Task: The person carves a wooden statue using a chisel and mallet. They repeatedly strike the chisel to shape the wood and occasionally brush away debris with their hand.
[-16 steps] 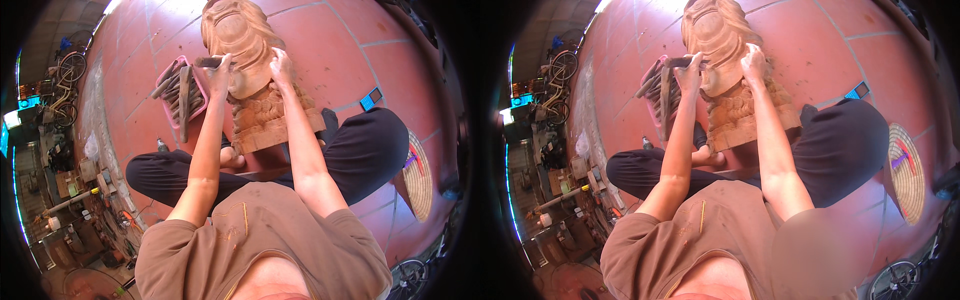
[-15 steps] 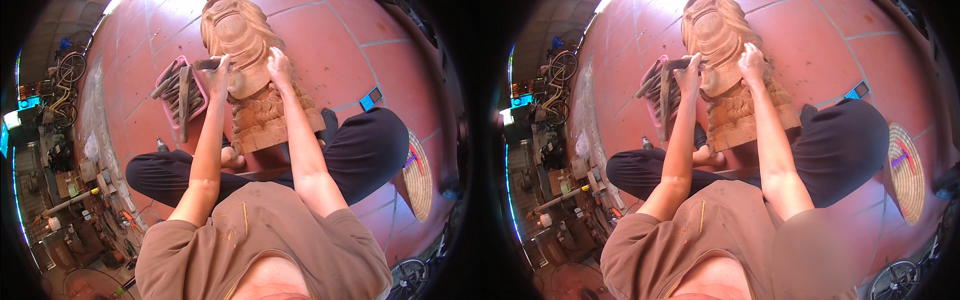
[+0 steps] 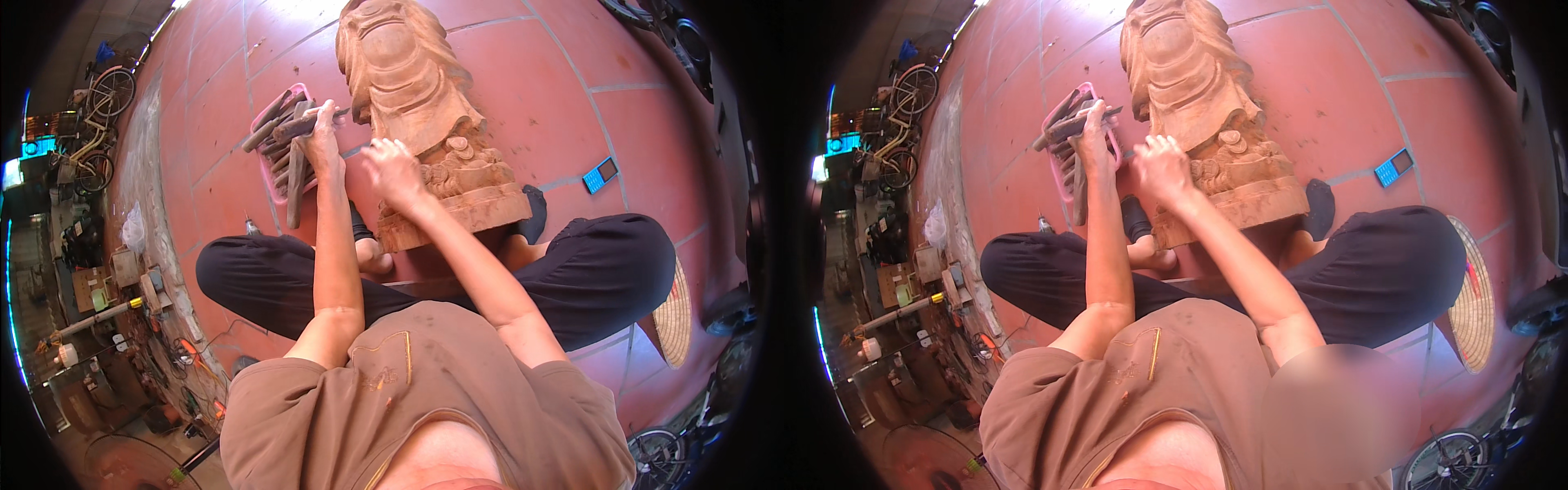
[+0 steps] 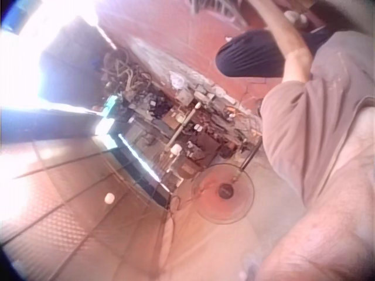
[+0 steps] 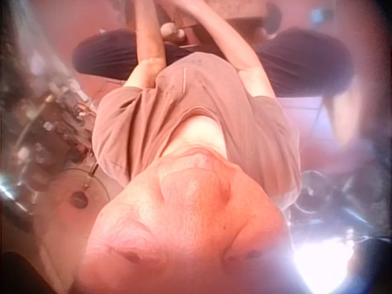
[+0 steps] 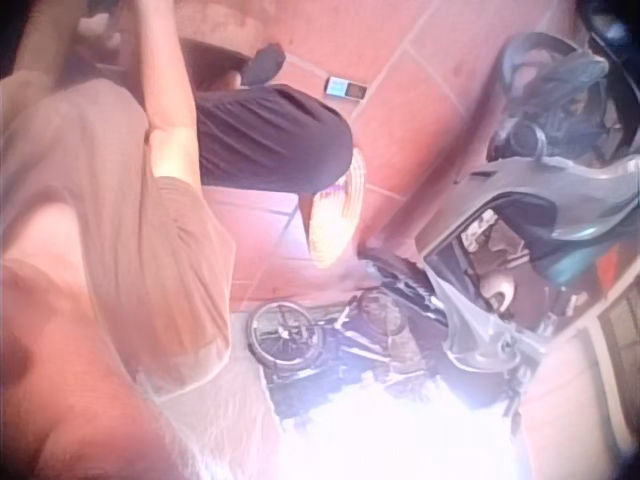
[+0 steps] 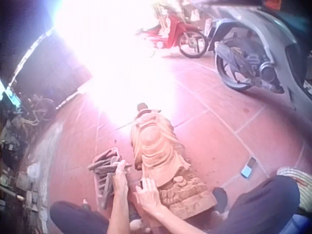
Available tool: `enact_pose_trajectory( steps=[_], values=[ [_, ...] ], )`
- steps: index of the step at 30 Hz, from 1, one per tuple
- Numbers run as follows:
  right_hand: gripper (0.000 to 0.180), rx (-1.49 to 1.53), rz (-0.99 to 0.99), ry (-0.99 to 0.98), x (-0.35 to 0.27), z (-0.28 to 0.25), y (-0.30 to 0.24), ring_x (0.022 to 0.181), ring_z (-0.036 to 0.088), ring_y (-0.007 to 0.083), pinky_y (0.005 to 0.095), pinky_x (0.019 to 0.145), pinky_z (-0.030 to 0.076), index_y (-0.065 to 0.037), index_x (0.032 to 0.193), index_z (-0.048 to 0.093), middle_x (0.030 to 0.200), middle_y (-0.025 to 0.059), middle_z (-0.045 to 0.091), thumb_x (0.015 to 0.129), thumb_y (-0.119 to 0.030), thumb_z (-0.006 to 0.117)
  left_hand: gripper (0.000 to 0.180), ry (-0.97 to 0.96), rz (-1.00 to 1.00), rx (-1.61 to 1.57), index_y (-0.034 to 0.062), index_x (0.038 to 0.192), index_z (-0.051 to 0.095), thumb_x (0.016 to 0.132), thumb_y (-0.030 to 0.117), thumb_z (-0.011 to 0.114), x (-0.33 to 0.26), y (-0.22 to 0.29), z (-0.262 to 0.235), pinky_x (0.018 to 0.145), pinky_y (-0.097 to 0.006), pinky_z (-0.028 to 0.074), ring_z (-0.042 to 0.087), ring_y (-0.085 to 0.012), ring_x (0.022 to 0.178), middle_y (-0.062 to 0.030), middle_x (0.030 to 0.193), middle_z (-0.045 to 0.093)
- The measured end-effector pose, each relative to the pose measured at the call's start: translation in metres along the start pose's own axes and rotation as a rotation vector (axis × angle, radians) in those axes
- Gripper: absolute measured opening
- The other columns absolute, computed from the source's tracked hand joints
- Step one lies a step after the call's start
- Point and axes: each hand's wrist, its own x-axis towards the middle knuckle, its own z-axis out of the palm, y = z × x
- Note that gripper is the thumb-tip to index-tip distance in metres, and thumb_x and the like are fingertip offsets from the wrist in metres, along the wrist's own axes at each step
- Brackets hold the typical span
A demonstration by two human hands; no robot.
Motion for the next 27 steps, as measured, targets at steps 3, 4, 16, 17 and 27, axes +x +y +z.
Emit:
enact_pose_trajectory(
  steps=[3, 4, 16, 17, 27],
  values=[
    [0.026, 0.006, -0.040, 0.273, 0.016, -0.032, 0.019, 0.124, 0.055, 0.0310, 0.0422, 0.105, 0.042, -0.007, 0.115, 0.067, 0.129, 0.0170, 0.061, 0.091, -0.014, 0.058, 0.011, -0.015, 0.014, -0.035, -0.0003, 0.084, 0.064, 0.082, 0.008, 0.072, -0.001, -0.001, -0.010, 0.061, -0.027, 0.051, 0.062, -0.0138, 0.061, -0.0084, 0.074, 0.066],
    [0.026, -0.207, -0.139, 0.433, 0.027, -0.036, 0.041, 0.125, 0.053, 0.0315, 0.0440, 0.109, 0.038, -0.003, 0.114, 0.066, 0.130, 0.0189, 0.059, 0.092, -0.011, 0.055, 0.012, -0.043, 0.000, -0.033, 0.0003, 0.085, 0.064, 0.082, 0.008, 0.072, -0.005, -0.001, -0.005, 0.061, -0.027, 0.051, 0.062, -0.0139, 0.062, -0.0079, 0.076, 0.066],
    [0.046, -0.508, -0.043, 0.456, 0.038, -0.036, 0.085, 0.130, 0.042, 0.0334, 0.0516, 0.104, 0.030, 0.001, 0.126, 0.053, 0.135, 0.0192, 0.049, 0.091, -0.029, 0.059, 0.010, -0.094, -0.050, 0.011, 0.0017, 0.082, 0.066, 0.082, 0.009, 0.072, -0.013, -0.013, -0.006, 0.064, -0.028, 0.050, 0.062, -0.0136, 0.063, -0.0051, 0.073, 0.064],
    [0.046, -0.484, -0.032, 0.447, 0.038, -0.036, 0.085, 0.129, 0.042, 0.0332, 0.0515, 0.103, 0.031, 0.000, 0.126, 0.053, 0.135, 0.0192, 0.049, 0.091, -0.029, 0.059, 0.010, -0.077, -0.053, 0.013, 0.0018, 0.082, 0.066, 0.081, 0.009, 0.072, -0.013, -0.013, -0.007, 0.064, -0.028, 0.050, 0.062, -0.0136, 0.063, -0.0050, 0.073, 0.064],
    [0.036, -0.839, -0.073, 0.318, 0.046, -0.006, 0.055, 0.121, 0.046, 0.0378, 0.0516, 0.099, 0.037, -0.005, 0.117, 0.060, 0.119, 0.0164, 0.054, 0.092, -0.031, 0.056, 0.011, -0.082, -0.059, 0.010, 0.0022, 0.081, 0.066, 0.082, 0.010, 0.073, -0.011, -0.019, -0.006, 0.063, -0.028, 0.051, 0.062, -0.0140, 0.062, -0.0053, 0.073, 0.065]
  ],
)
